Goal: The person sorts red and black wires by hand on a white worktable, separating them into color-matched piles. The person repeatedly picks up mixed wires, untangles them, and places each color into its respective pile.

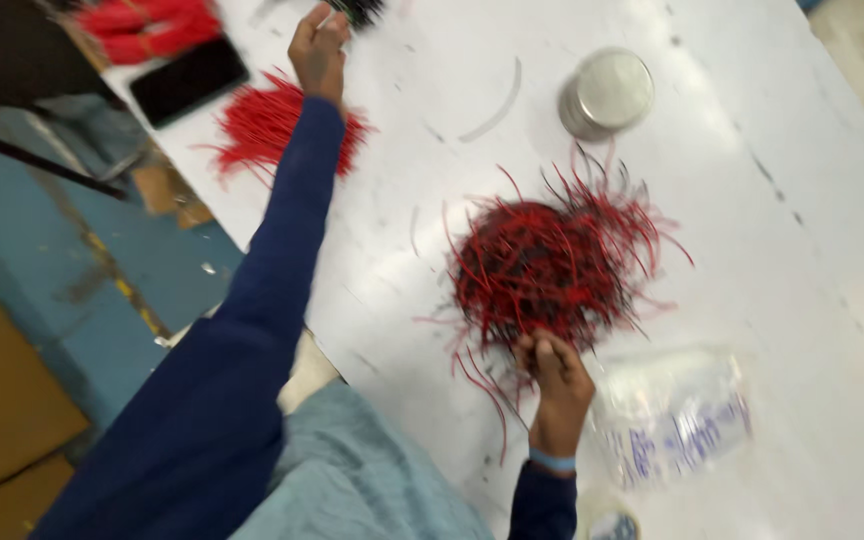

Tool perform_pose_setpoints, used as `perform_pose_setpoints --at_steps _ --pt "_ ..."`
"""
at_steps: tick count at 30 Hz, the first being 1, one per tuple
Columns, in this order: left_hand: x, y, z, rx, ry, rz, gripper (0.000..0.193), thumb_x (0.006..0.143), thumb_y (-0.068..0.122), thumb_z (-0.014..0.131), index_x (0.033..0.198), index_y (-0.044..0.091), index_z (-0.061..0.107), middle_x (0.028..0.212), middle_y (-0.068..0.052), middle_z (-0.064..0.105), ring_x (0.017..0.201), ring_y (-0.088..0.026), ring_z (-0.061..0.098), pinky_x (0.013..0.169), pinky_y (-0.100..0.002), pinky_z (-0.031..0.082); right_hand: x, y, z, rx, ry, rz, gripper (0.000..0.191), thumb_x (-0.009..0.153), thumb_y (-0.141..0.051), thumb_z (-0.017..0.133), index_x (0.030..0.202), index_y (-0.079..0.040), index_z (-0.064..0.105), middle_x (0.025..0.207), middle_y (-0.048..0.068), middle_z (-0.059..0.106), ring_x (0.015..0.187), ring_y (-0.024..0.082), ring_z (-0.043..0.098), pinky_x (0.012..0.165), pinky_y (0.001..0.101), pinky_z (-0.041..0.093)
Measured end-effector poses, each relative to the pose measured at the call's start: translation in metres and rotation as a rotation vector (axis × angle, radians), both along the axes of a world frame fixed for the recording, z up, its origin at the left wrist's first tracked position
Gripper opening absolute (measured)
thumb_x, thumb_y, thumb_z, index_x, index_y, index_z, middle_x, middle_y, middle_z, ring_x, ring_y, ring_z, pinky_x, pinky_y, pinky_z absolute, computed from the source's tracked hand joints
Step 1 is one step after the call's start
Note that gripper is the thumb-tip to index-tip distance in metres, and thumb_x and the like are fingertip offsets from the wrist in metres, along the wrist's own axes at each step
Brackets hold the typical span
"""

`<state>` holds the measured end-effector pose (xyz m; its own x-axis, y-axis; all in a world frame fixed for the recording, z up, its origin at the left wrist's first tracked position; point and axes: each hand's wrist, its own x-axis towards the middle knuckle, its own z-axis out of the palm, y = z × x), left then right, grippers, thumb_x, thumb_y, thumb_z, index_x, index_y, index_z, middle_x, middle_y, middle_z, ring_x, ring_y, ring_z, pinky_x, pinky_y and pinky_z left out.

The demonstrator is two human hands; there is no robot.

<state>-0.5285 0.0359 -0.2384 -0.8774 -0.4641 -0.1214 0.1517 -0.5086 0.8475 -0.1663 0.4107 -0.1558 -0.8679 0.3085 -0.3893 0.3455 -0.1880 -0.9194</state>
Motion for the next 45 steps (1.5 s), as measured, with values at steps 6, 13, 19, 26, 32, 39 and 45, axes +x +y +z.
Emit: perform_pose_setpoints --at_steps 6,13,19,26,32,39,45 --pt "0.211 0.130 -0.057 -0.836 -0.014 -0.427 0.025 0.096 0.016 0.069 0.121 0.012 0.073 0.107 -0.004 0.076 0.087 -0.016 0.070 0.078 -0.031 0.059 -0.004 -0.011 0.014 0.107 0.047 0.091 0.019 0.100 -0.012 0.063 0.112 0.001 0.072 0.094 0.006 0.073 0.079 0.013 0.066 0.070 0.0272 0.055" --pt "0.318 0.157 -0.029 -1.100 0.005 -0.489 0.027 0.092 0.016 0.072 0.119 0.009 0.070 0.118 -0.014 0.068 0.109 -0.031 0.064 0.097 -0.040 0.053 -0.130 -0.035 -0.032 1.277 0.566 0.584 0.020 0.096 -0.013 0.064 0.112 -0.009 0.076 0.113 0.012 0.072 0.110 0.037 0.061 0.095 0.0457 0.049" --pt "0.409 0.077 -0.034 -0.722 -0.102 -0.423 0.028 0.097 0.016 0.068 0.123 0.006 0.070 0.120 -0.011 0.072 0.109 -0.021 0.070 0.091 -0.035 0.058 -0.145 -0.058 -0.035 1.634 0.204 1.022 0.013 0.087 -0.028 0.074 0.096 -0.021 0.081 0.100 0.006 0.074 0.113 0.032 0.055 0.100 0.0570 0.037" --pt "0.501 0.001 -0.035 -0.712 -0.422 -0.423 0.022 0.097 0.016 0.071 0.116 0.005 0.075 0.104 -0.008 0.080 0.093 -0.016 0.074 0.086 -0.030 0.057 -0.077 -0.034 0.014 1.293 0.497 0.697 0.010 0.086 -0.027 0.080 0.090 -0.017 0.083 0.098 0.001 0.079 0.113 0.028 0.061 0.100 0.0507 0.040" --pt "0.505 0.028 -0.015 -0.537 -0.180 -0.516 0.021 0.096 0.014 0.070 0.113 0.002 0.072 0.105 -0.008 0.078 0.095 -0.013 0.074 0.087 -0.028 0.058 0.040 -0.018 0.049 0.657 0.522 0.323 0.019 0.092 -0.005 0.076 0.110 -0.001 0.076 0.106 0.010 0.077 0.100 0.022 0.073 0.091 0.0350 0.057" --pt "0.491 0.099 0.011 -0.460 -0.003 -0.671 0.023 0.098 0.015 0.071 0.116 0.002 0.073 0.102 -0.007 0.077 0.090 -0.014 0.071 0.081 -0.029 0.058 0.144 -0.019 0.042 0.275 0.399 0.197 0.019 0.101 -0.005 0.067 0.115 0.008 0.066 0.101 0.015 0.077 0.094 0.020 0.076 0.087 0.0284 0.061" --pt "0.505 0.015 0.005 -1.467 -0.283 0.067 0.034 0.086 0.017 0.079 0.118 0.010 0.067 0.113 -0.010 0.065 0.103 -0.032 0.061 0.086 -0.044 0.050 0.197 -0.028 0.024 0.142 0.300 0.151 0.022 0.096 -0.007 0.072 0.114 0.006 0.071 0.101 0.012 0.078 0.094 0.016 0.075 0.091 0.0267 0.057"
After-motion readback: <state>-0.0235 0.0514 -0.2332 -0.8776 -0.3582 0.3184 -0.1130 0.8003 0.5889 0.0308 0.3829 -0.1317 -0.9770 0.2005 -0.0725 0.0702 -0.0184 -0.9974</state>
